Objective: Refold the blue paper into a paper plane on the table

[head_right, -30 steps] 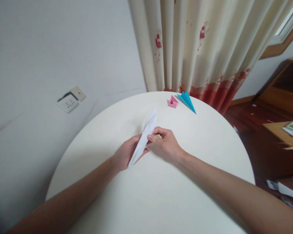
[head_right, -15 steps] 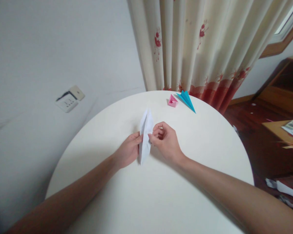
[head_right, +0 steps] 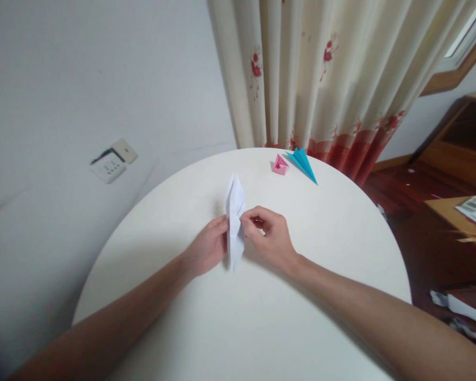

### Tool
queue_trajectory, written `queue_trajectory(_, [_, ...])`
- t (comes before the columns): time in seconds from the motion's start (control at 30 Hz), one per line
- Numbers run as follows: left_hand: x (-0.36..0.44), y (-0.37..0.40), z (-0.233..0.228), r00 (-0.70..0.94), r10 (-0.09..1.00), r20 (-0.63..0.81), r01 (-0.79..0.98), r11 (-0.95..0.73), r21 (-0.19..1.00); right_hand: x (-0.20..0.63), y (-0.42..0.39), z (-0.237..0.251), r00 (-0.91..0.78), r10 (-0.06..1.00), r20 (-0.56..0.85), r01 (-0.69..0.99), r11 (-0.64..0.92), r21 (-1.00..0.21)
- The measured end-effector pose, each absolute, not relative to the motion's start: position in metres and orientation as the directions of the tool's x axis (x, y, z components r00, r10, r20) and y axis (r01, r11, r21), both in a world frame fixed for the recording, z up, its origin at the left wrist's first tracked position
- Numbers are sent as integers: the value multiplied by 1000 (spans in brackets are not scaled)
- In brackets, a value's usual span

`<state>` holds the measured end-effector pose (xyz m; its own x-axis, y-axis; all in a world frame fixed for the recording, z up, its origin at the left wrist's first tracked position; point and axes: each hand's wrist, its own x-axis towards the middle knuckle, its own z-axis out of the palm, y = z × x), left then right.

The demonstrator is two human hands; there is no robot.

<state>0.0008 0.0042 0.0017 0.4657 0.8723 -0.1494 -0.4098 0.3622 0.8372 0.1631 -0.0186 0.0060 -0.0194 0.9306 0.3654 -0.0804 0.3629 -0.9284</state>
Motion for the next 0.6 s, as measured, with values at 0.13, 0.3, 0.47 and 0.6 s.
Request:
queue_trajectory(0.13, [1, 4, 0, 451, 882, -136, -421, 345, 839, 163, -16, 1, 21, 922, 385, -37, 386, -922])
queue_trajectory(0.3, [2, 2, 0, 391, 914, -110, -401, 277, 873, 165, -15, 2, -19, 897, 442, 45, 442, -896])
queue_trajectory(0.47, [4, 0, -2, 309, 949, -61, -356, 175, 918, 165, -17, 6, -53, 877, 477, 71, 480, -875])
queue_trajectory(0.6, [2, 1, -6, 231, 973, -6, -287, 73, 955, 163, -18, 7, -45, 880, 472, 83, 475, -876])
